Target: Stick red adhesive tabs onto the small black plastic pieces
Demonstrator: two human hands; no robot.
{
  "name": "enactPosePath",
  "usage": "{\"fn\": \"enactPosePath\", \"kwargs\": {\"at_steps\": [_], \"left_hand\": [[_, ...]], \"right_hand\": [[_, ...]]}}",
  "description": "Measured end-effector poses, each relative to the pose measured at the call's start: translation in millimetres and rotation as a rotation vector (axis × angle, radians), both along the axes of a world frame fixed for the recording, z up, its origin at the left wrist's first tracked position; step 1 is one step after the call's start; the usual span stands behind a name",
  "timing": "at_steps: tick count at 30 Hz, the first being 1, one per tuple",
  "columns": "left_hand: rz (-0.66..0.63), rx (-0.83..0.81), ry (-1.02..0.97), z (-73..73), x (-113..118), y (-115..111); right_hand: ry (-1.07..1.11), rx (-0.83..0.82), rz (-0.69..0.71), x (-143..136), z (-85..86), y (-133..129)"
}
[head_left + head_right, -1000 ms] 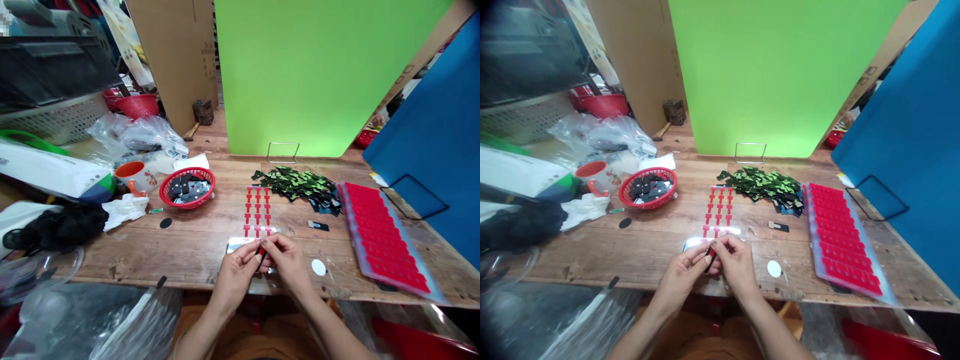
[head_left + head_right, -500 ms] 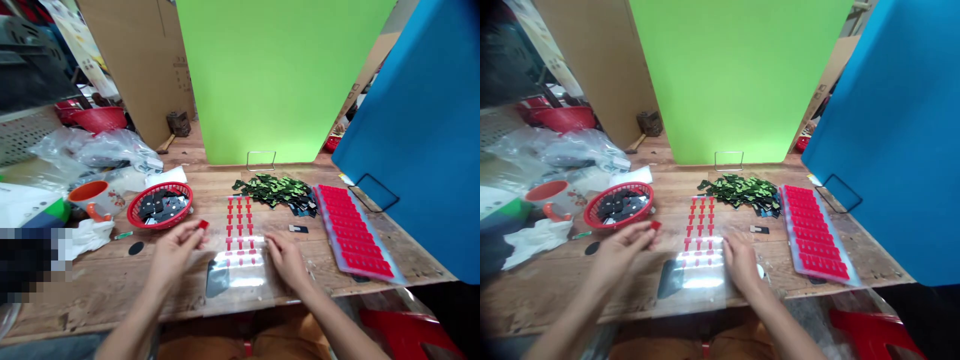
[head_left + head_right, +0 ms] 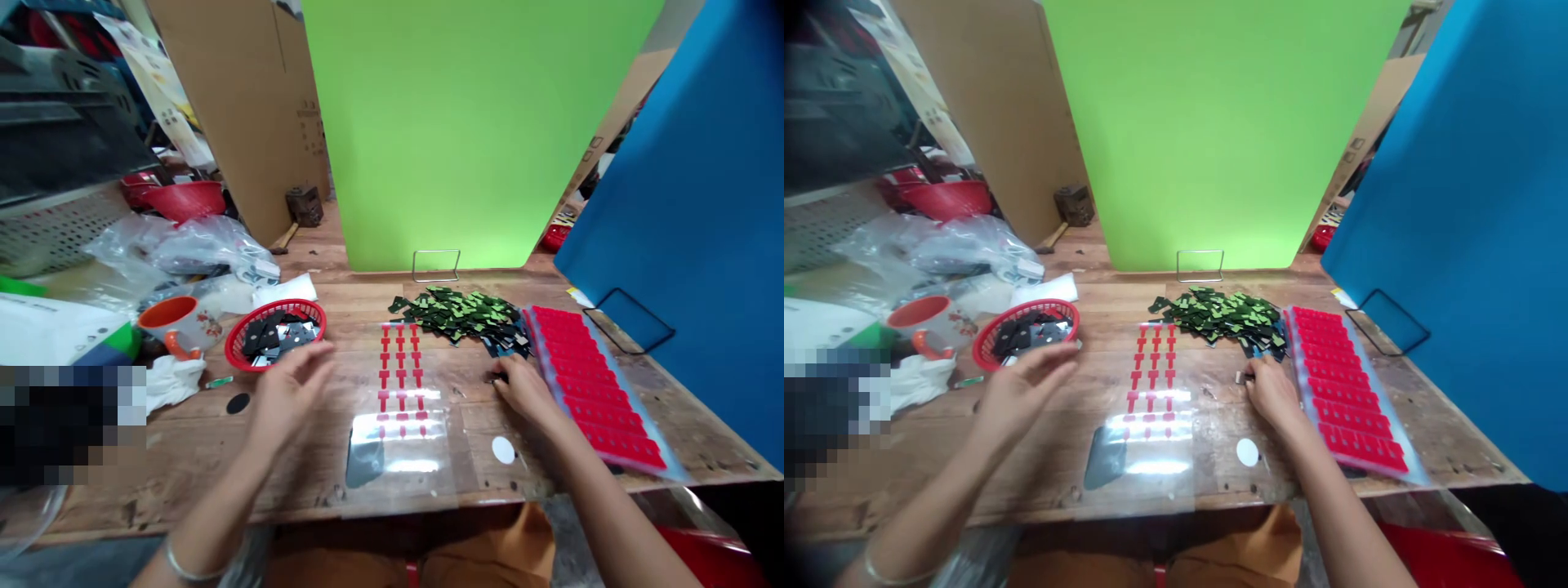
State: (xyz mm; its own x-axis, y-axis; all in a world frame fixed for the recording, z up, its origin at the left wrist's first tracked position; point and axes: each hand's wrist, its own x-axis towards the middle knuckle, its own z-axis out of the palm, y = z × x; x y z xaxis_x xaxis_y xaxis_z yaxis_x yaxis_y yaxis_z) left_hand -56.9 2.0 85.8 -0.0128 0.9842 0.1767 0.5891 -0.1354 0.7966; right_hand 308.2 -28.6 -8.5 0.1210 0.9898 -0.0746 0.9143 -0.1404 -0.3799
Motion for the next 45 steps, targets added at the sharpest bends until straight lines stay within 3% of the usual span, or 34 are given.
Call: {"fn": "enactPosePath", "kwargs": {"at_steps": [3,5,7,9,12,15,19,25,30,39,45], "left_hand": [[-0.102,-0.354,-0.304,-22.1,39,-37],[-0.139,-0.525,-0.496,-35.9,59,-58],[-0.112,-0.612,-0.677,-47.1,75,-72],[-0.064,-0.674,-0.827,-54.9,84,-81],[0.001,-0.743,-0.907,-61.3,83,-85],[0.075,-0.724,-0.859,-63.6,68,-82],[0.096,-0.637,-0.84,-63.6,50,-75],[0.077,-0.634,-0.832,-65.8,52,-70],[0.1,-0.636,-0.855,-68.8,57,-64],[0.144,-0.645,-0.854,-76.6,59,-59],[0.154,-0.677,-0.854,-73.2,59,-57]], "right_hand": [[0.137,0.03,-0.023,-14,10.1,-2],[0.38,0.084,-0.017,-37,17.6,-10],[0.76,0.067,-0.013,-69,24.4,-19],[1.09,-0.05,0.011,-102,29.6,-28],[1.28,-0.202,0.047,-138,32.8,-35],[1.153,-0.134,0.055,-150,28.3,-34],[0.636,0.113,0.144,-152,16.3,-30],[0.336,0.015,0.21,-160,11.9,-25],[0.255,-0.08,0.232,-160,14.6,-17],[0.19,0.103,0.224,-169,0.6,-37],[0.352,0.154,0.168,-166,10.2,-40]]}}
